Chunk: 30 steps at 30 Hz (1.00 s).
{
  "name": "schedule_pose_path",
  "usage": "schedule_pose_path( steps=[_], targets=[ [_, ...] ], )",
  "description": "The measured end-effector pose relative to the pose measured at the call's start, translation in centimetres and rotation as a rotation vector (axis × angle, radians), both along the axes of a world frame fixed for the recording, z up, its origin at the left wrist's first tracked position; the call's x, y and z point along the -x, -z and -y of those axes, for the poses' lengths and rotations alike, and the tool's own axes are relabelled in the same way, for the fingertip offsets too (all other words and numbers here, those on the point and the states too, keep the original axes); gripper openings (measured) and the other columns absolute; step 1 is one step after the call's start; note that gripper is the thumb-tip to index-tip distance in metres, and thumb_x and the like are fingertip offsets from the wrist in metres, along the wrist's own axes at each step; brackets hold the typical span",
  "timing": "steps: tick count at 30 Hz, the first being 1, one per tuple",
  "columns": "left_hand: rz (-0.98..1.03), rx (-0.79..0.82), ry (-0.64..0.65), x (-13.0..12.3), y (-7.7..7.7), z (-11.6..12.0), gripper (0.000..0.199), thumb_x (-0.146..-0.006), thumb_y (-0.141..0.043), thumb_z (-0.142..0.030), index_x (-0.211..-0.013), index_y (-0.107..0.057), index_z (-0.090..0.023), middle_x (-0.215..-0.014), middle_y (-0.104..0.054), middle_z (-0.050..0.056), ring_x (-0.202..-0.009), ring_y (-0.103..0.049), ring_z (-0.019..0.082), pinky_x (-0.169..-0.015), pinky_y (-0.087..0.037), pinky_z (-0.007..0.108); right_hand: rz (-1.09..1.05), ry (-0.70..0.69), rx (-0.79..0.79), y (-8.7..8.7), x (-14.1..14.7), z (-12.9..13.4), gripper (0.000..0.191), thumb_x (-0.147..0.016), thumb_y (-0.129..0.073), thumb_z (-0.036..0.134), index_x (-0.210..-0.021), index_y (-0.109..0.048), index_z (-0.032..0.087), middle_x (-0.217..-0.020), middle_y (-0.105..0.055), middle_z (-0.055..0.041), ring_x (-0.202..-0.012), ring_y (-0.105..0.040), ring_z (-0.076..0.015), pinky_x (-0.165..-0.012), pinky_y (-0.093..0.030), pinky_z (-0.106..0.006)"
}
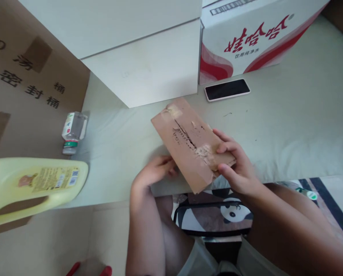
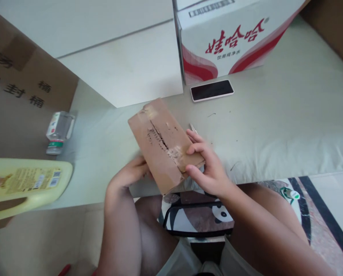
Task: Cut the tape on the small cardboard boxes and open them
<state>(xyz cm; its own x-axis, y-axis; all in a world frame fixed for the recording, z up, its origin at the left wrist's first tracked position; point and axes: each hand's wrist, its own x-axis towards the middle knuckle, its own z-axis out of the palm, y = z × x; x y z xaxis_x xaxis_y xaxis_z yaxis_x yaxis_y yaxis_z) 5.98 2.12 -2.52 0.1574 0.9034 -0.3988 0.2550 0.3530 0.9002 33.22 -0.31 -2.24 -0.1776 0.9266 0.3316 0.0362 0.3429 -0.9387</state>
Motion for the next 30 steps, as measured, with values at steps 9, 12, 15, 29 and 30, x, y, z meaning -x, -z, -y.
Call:
schedule_pose_path(
  steps=[9,12,15,29,30],
  targets=[
    [-0.035,-0.857,-0.453,0.6,0.0,-2.1,0.054,-0.080,-0.068,-0.067,-0.117,-0.063,-0.029,-0.139,-0.059,0.009,-0.138,-0.053,0.029,-0.118,-0.039,0.047,0.006,-0.257,0.101,-0.3,-0.4,-0.4,0.043,-0.098,-0.050,0.062,-0.126,-0.058,0.030,-0.147,-0.059,-0.0110,-0.133,-0.060,-0.0284,-0.103,-0.053,-0.047],
    [0.039,-0.777,-0.459,0.4,-0.2,-1.7,0.039,-0.081,-0.072,-0.057,-0.104,-0.066,-0.027,-0.127,-0.064,0.008,-0.125,-0.060,0.026,-0.110,-0.045,0.043,0.258,0.098,0.141,0.0,-0.9,-1.1,0.049,-0.098,-0.044,0.061,-0.127,-0.059,0.025,-0.117,-0.072,-0.0115,-0.101,-0.070,-0.0270,-0.087,-0.057,-0.046],
    [0.093,-0.735,-0.488,0.1,-0.4,-1.5,0.040,-0.078,-0.074,-0.057,-0.102,-0.066,-0.027,-0.120,-0.065,0.007,-0.113,-0.062,0.023,-0.100,-0.049,0.039,0.844,0.326,0.223,0.1,-1.4,-2.1,0.048,-0.091,-0.056,0.052,-0.126,-0.062,0.019,-0.110,-0.070,-0.0147,-0.087,-0.069,-0.0303,-0.073,-0.054,-0.046],
    [0.129,-0.786,-0.464,-0.1,0.2,-1.5,0.039,-0.081,-0.073,-0.058,-0.105,-0.067,-0.028,-0.107,-0.066,0.003,-0.091,-0.060,0.017,-0.080,-0.047,0.031,-0.124,0.105,0.158,-2.0,-4.0,0.5,0.020,-0.087,-0.060,0.030,-0.104,-0.069,0.030,-0.071,-0.069,-0.0011,-0.062,-0.065,-0.0196,-0.059,-0.051,-0.035],
    [0.128,-0.792,-0.466,-0.2,0.2,-1.5,0.039,-0.081,-0.073,-0.058,-0.104,-0.067,-0.028,-0.105,-0.066,0.002,-0.089,-0.060,0.017,-0.078,-0.047,0.030,-0.141,0.134,0.107,-2.3,-4.1,1.1,0.020,-0.086,-0.064,0.033,-0.106,-0.066,0.032,-0.070,-0.069,0.0002,-0.061,-0.064,-0.0191,-0.060,-0.052,-0.035]
  ],
)
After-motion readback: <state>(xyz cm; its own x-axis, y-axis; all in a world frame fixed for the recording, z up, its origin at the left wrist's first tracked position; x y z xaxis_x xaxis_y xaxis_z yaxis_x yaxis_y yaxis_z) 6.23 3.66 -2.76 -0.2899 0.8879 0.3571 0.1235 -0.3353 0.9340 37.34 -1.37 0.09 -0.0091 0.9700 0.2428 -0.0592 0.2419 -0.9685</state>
